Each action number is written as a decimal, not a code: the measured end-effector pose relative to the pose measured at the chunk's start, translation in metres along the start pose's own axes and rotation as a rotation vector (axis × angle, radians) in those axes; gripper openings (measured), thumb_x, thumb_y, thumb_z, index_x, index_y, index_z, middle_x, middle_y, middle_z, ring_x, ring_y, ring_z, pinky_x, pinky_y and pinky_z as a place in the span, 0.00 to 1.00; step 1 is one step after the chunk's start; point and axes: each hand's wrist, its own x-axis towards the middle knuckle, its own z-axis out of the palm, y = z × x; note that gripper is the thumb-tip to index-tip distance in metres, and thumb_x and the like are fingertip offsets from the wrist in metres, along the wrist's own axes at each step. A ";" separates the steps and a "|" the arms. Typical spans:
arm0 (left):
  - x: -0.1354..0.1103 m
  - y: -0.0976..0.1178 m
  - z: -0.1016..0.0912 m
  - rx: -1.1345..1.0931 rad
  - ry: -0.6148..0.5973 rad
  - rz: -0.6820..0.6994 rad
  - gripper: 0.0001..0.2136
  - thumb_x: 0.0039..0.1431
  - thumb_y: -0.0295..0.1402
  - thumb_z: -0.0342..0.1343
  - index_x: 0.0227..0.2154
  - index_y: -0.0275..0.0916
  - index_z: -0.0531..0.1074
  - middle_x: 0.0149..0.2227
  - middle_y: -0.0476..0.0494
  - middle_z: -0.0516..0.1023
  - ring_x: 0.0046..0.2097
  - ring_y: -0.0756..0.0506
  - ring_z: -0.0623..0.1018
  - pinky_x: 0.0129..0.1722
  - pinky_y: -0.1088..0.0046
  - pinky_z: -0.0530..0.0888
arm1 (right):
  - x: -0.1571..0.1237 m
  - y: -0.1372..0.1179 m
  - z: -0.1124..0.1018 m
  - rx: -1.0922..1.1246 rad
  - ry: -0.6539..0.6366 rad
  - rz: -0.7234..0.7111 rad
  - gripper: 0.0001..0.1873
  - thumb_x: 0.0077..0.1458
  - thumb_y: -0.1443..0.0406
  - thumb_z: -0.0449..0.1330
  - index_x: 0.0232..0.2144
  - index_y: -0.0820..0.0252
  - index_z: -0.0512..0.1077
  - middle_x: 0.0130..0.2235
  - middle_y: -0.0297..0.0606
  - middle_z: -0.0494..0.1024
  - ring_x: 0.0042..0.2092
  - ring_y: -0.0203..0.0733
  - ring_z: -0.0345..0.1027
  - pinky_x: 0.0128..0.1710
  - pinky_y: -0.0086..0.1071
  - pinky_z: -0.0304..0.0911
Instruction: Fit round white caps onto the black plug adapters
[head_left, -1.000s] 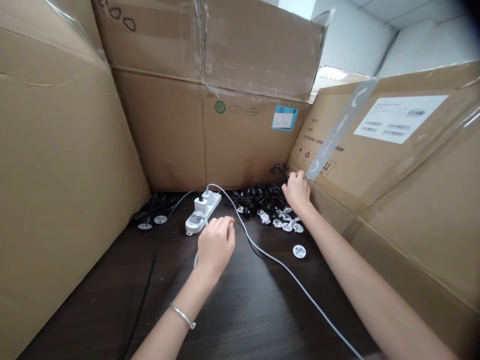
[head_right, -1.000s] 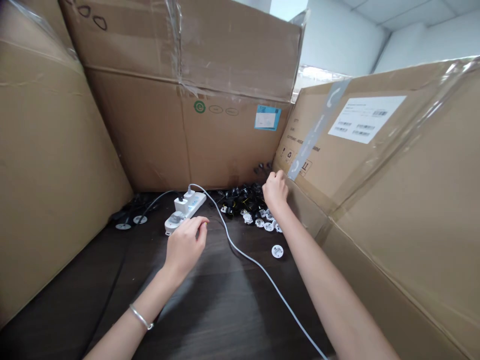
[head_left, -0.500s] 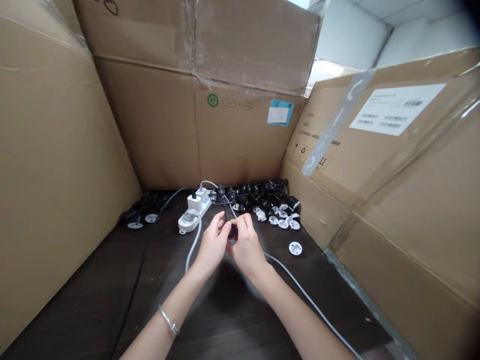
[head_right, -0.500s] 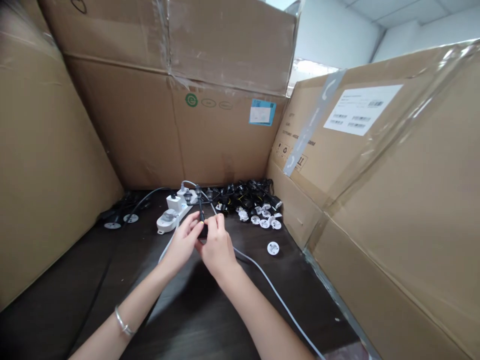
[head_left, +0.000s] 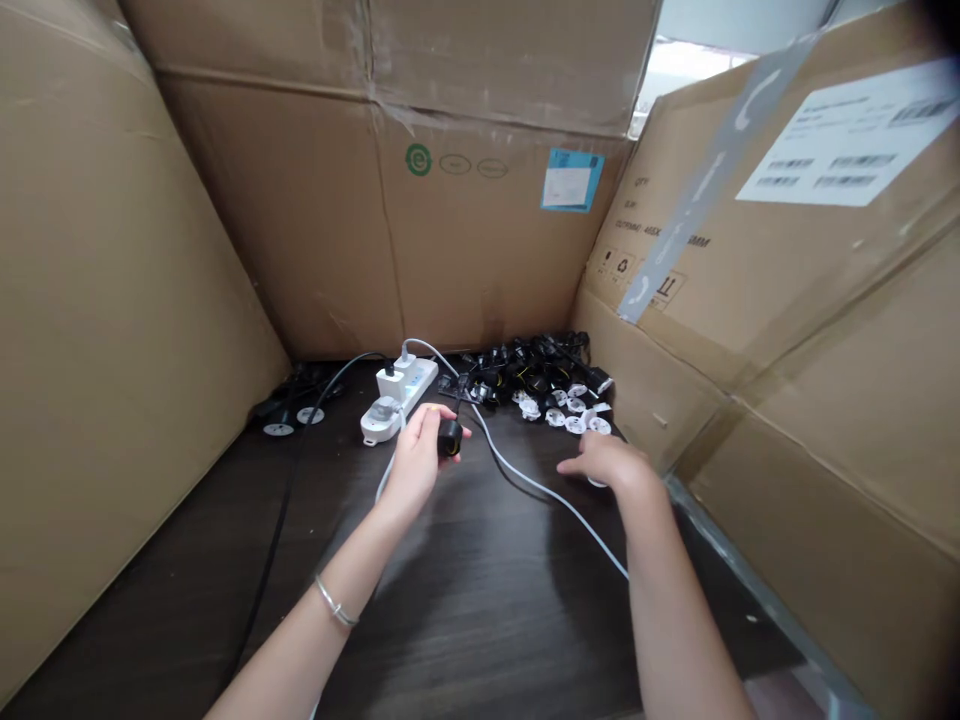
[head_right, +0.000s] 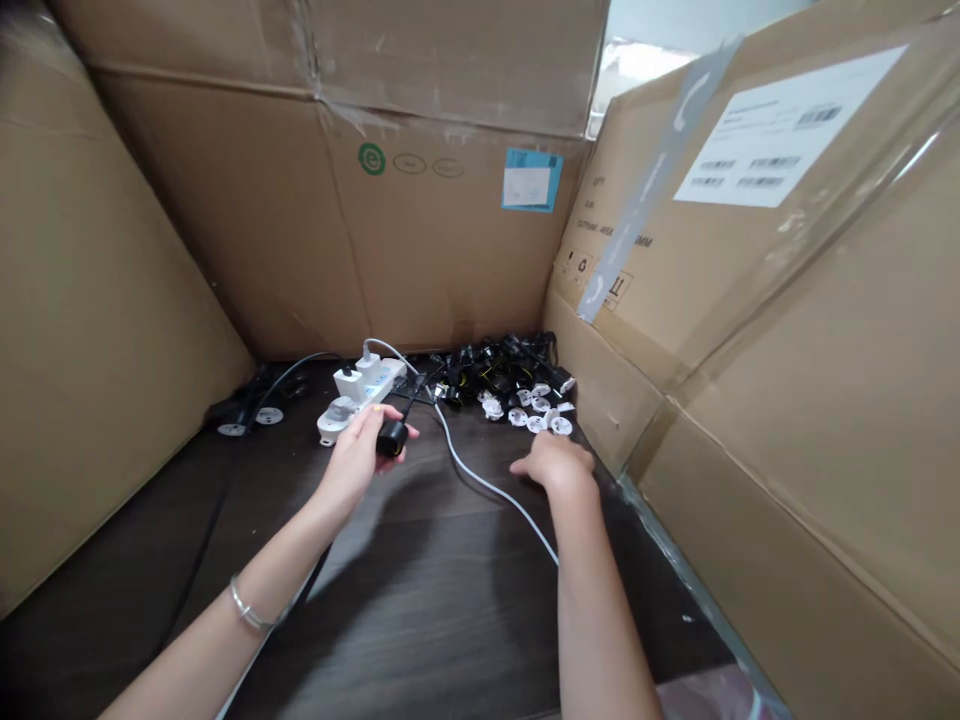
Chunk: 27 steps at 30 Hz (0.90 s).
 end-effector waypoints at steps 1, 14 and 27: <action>-0.001 0.000 0.001 0.009 -0.003 -0.024 0.15 0.55 0.46 0.45 0.33 0.38 0.62 0.28 0.45 0.73 0.21 0.53 0.68 0.17 0.81 0.63 | 0.003 -0.001 0.004 -0.011 -0.024 -0.012 0.27 0.42 0.57 0.64 0.45 0.62 0.67 0.50 0.52 0.64 0.50 0.56 0.61 0.44 0.41 0.59; -0.001 0.000 0.000 -0.012 0.052 -0.032 0.17 0.55 0.48 0.45 0.32 0.36 0.64 0.26 0.45 0.74 0.20 0.54 0.67 0.19 0.80 0.64 | 0.003 -0.040 0.035 0.185 0.324 -0.376 0.19 0.46 0.80 0.48 0.39 0.62 0.67 0.43 0.44 0.67 0.43 0.43 0.65 0.39 0.29 0.58; 0.000 0.003 -0.005 -0.409 -0.171 -0.281 0.12 0.54 0.36 0.52 0.39 0.37 0.66 0.34 0.44 0.73 0.28 0.51 0.74 0.23 0.80 0.66 | 0.027 -0.043 0.056 0.169 0.317 -0.322 0.18 0.52 0.63 0.56 0.43 0.69 0.70 0.45 0.54 0.65 0.50 0.54 0.59 0.48 0.36 0.56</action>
